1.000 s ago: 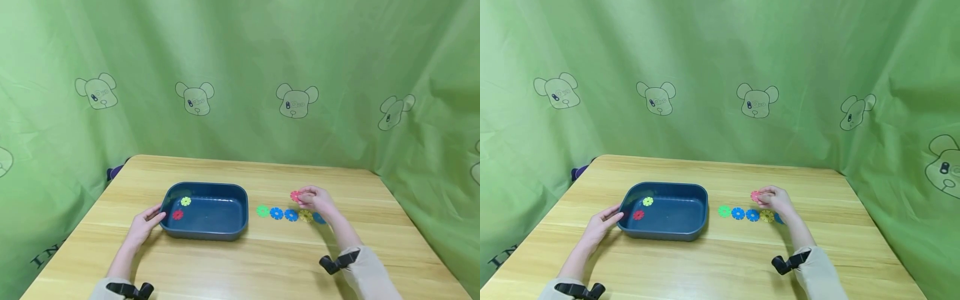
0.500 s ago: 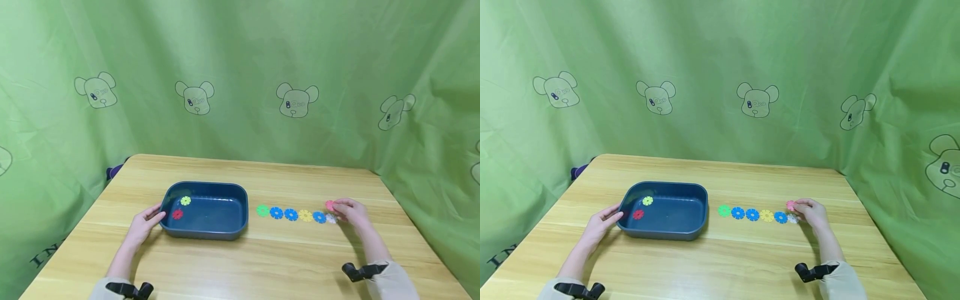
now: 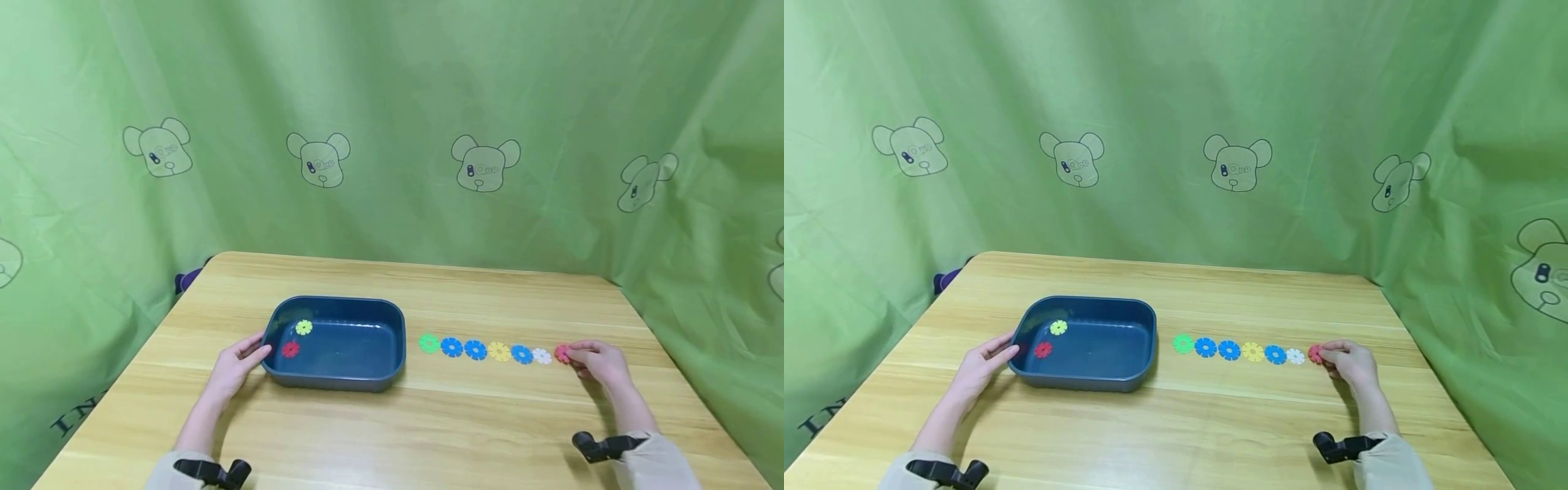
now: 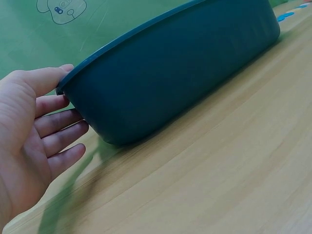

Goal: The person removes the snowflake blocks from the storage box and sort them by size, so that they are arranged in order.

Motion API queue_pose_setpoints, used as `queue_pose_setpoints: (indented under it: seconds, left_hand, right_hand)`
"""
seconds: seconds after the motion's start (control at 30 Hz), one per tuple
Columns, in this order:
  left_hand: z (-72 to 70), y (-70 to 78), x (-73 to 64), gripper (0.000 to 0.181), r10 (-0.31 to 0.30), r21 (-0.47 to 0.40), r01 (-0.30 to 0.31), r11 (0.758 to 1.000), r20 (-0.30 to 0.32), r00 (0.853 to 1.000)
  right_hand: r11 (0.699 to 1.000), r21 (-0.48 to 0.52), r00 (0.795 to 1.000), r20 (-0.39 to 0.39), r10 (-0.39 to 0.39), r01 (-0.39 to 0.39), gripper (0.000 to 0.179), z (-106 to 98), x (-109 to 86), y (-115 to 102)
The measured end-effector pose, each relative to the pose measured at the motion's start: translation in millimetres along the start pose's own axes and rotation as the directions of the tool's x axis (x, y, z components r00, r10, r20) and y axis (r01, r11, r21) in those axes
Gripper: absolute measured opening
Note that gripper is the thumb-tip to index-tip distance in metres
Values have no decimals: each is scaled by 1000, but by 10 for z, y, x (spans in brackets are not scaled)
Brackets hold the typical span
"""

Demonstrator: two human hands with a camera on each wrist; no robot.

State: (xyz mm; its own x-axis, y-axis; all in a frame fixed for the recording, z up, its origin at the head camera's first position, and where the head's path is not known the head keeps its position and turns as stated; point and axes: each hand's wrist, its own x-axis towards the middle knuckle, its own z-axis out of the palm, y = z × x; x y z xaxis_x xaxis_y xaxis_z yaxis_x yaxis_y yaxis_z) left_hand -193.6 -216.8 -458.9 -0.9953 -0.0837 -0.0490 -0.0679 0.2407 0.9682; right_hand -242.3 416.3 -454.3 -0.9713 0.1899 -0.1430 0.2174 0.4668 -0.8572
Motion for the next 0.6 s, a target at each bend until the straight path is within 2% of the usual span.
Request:
queue_pose_setpoints:
  seconds: [0.17, 0.33, 0.6]
  left_hand:
    - [-4, 7, 8, 53, -6, 8, 6, 1000, 3, 1000]
    - [-9, 10, 13, 53, -10, 14, 10, 1000, 6, 1000]
    - [-5, -3, 3, 53, -8, 4, 8, 1000, 7, 1000]
  right_hand:
    - [997, -69, 1000, -3, -19, 19, 36, 49, -23, -31]
    - [989, -143, 999, -38, -30, 25, 35, 81, -17, -27]
    - [992, -123, 998, -56, -15, 8, 38, 77, -31, -22]
